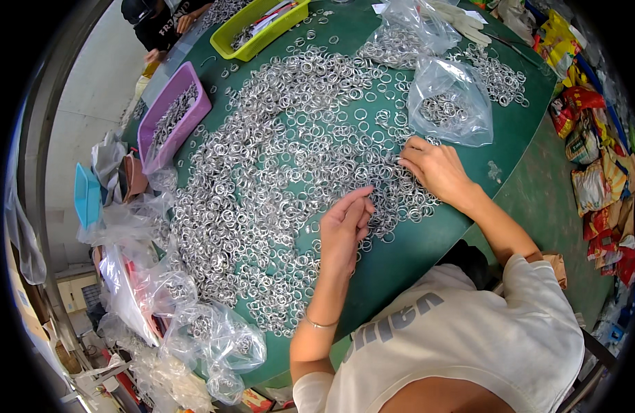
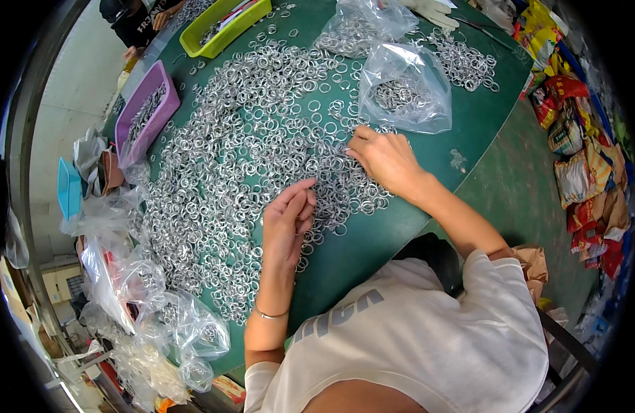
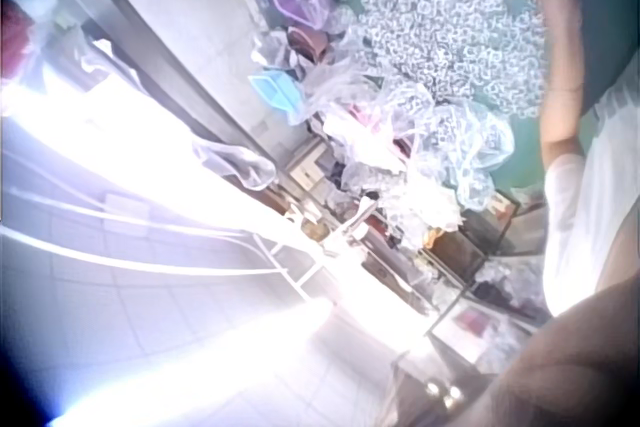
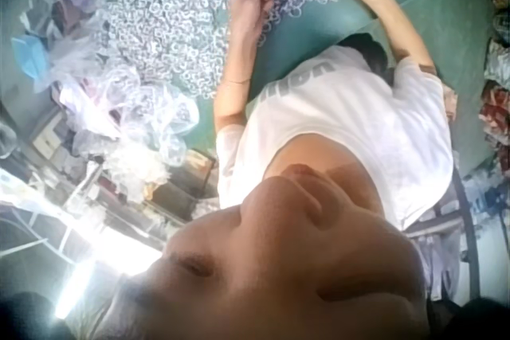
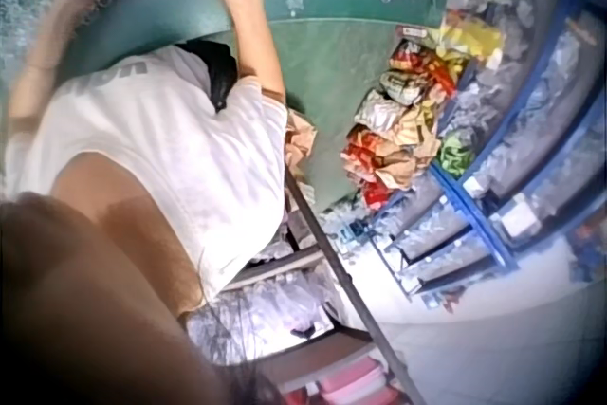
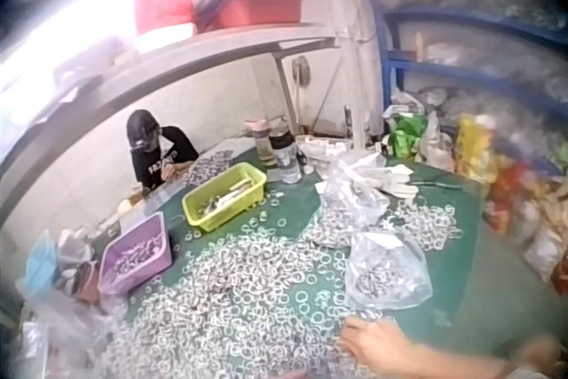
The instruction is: The person picks up and sorts small metal rings from a large pile on a green table, grouping them and placing them into bags or different piles.
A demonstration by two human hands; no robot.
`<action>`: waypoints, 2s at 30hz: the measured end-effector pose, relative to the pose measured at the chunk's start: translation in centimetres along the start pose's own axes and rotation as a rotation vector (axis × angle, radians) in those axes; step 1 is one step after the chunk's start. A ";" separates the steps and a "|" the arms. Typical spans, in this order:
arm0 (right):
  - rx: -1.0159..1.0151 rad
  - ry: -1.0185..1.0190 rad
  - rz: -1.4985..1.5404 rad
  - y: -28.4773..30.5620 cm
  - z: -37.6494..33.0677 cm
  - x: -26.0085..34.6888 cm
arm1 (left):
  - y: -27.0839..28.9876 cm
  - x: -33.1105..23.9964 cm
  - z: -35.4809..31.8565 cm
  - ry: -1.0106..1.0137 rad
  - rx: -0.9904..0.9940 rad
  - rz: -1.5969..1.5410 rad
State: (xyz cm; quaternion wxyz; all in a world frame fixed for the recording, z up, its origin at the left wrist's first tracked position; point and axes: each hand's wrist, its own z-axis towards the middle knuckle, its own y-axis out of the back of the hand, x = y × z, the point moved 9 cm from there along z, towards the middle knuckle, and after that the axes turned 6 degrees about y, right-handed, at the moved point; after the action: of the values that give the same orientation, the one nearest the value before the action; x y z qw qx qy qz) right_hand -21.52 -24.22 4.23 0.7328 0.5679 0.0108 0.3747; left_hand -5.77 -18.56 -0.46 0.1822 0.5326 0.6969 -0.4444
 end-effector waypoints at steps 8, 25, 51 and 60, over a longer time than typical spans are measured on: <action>0.013 -0.485 1.913 -0.9 -2.0 -1.8 | -2.4 2.1 1.0 0.240 0.041 -0.192; -0.026 -0.177 0.239 1.4 -1.0 -0.9 | -2.1 -4.1 2.2 -0.631 -0.339 1.563; 0.282 -0.306 0.780 -2.7 1.6 2.5 | 0.1 -3.0 -0.8 -0.381 -0.172 0.420; 0.193 -0.112 0.804 -2.4 1.5 5.0 | 0.7 -3.3 -1.4 -0.509 -0.218 0.427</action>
State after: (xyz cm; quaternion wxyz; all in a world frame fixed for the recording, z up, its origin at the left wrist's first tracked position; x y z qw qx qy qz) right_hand -16.04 -22.84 4.81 0.4708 0.6125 -0.2166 0.5969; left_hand -3.65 -19.32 2.35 0.4948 0.5157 0.5454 -0.4379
